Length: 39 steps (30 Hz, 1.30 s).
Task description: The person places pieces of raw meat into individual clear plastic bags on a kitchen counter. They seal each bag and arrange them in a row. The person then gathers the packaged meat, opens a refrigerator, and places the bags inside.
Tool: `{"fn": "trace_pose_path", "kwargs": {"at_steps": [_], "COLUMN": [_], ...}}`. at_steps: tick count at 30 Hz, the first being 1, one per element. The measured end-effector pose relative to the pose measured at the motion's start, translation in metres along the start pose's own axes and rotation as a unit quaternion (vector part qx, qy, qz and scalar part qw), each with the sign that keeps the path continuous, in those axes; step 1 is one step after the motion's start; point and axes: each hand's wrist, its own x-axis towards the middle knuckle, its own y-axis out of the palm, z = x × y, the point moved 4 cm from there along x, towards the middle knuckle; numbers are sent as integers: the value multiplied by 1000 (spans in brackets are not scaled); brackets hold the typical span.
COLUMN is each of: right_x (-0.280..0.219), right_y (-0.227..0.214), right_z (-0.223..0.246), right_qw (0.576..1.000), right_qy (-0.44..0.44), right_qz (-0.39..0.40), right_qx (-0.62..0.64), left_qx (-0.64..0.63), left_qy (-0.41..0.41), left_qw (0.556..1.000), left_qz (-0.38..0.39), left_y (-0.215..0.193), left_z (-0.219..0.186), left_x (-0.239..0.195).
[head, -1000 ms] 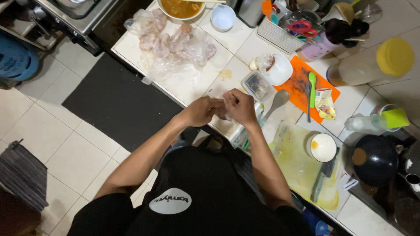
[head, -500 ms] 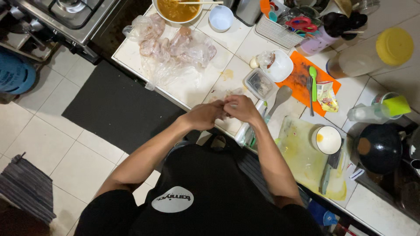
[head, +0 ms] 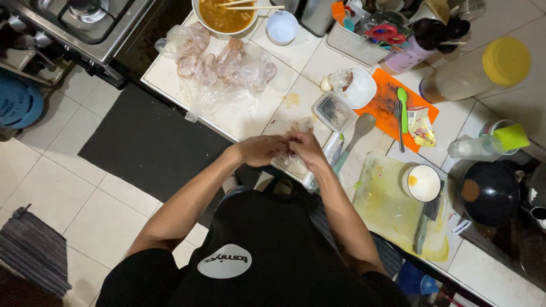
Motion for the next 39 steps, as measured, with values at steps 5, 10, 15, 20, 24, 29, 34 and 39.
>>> {"fn": "trace_pose_path", "kwargs": {"at_steps": [5,10,15,20,24,29,34,39], "right_x": [3,9,14,0,-12,-3,31,95], "right_y": [-2,-8,-8,-5,-7,-4,5,26], "right_z": [-1,-5,-7,1,9,25,80,115], "right_qw": [993,997,997,994,961,937,840,778], "right_qy": [20,20,16,-106,-160,-139,-210,-133], "right_qz": [55,26,26,23,-88,-142,-85,47], "right_qx": [98,63,69,-29,-209,-287,-493,-612], "left_qx": [-48,-49,-129,-343,-403,-432,-440,-499], "left_qy": [62,-10,40,-40,45,73,61,52], "left_qw": [996,999,991,938,914,895,888,849], "left_qz": [-39,-12,-10,7,-30,-83,-120,-165], "left_y": [-2,-3,-18,-14,-12,-10,8,43], "left_z": [8,1,-2,14,13,30,84,133], "left_x": [0,-4,-10,-18,-13,1,22,53]}}
